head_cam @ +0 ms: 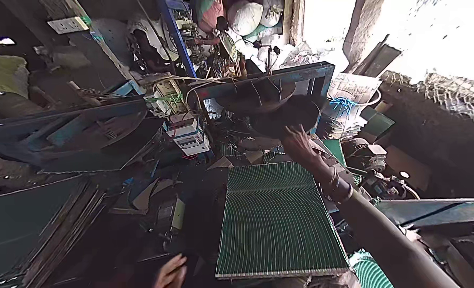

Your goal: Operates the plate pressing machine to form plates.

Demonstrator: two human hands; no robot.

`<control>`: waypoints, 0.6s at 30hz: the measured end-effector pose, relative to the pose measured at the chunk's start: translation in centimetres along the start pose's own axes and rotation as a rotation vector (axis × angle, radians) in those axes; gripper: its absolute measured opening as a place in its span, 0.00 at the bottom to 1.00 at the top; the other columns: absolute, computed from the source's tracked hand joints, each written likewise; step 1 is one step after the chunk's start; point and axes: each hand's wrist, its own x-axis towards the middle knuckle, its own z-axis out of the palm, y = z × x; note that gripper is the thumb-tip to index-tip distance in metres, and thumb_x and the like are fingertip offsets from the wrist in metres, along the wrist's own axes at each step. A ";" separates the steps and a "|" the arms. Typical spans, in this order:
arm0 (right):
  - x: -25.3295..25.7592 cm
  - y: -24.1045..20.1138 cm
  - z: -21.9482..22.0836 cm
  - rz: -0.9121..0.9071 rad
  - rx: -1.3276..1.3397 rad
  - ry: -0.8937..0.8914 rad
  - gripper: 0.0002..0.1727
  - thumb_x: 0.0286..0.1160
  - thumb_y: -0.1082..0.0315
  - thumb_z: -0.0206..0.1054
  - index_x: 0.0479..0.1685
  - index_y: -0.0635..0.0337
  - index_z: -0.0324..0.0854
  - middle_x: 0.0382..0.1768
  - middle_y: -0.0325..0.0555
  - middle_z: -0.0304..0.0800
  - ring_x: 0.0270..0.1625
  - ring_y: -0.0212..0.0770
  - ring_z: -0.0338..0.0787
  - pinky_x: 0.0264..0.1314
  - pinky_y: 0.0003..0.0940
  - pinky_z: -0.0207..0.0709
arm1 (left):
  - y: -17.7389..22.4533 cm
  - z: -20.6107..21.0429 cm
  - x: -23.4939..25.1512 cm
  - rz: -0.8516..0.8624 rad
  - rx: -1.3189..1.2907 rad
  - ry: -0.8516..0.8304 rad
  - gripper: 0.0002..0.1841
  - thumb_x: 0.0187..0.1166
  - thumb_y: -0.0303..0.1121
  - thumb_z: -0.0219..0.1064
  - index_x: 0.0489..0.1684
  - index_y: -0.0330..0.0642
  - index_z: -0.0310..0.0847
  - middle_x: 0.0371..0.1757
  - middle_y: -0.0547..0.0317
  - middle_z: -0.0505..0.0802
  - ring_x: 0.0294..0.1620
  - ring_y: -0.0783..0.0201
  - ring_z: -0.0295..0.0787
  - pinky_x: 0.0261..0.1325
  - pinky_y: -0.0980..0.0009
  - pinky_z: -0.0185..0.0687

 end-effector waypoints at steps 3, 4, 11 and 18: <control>-5.1 -7.9 -3.9 -0.041 0.102 -0.121 0.11 0.81 0.72 0.61 0.48 0.62 0.90 0.52 0.60 0.92 0.58 0.61 0.91 0.59 0.59 0.83 | 5.2 7.6 3.6 0.026 -0.435 -0.208 0.32 0.88 0.42 0.56 0.85 0.29 0.58 0.69 0.44 0.89 0.58 0.53 0.94 0.56 0.56 0.93; -8.1 -10.4 -4.6 -0.101 0.114 -0.086 0.10 0.79 0.73 0.63 0.46 0.63 0.90 0.48 0.59 0.92 0.54 0.60 0.93 0.51 0.56 0.86 | 6.2 9.6 4.9 0.019 -0.527 -0.252 0.33 0.89 0.44 0.53 0.87 0.30 0.54 0.69 0.47 0.89 0.57 0.53 0.95 0.54 0.57 0.94; -26.4 -15.5 -3.6 -0.331 0.399 -0.281 0.07 0.72 0.71 0.66 0.35 0.49 0.89 0.34 0.41 0.88 0.40 0.44 0.91 0.37 0.37 0.86 | 4.5 10.7 11.8 -0.234 -0.590 0.242 0.18 0.92 0.41 0.54 0.63 0.36 0.79 0.39 0.62 0.87 0.30 0.75 0.80 0.35 0.76 0.79; -32.1 -11.5 -4.9 -0.373 0.483 -0.359 0.11 0.79 0.68 0.63 0.37 0.40 0.90 0.43 0.36 0.90 0.58 0.45 0.88 0.78 0.56 0.71 | 1.9 4.2 8.2 0.037 0.193 0.140 0.51 0.75 0.51 0.73 0.90 0.25 0.49 0.84 0.25 0.69 0.84 0.36 0.68 0.84 0.42 0.64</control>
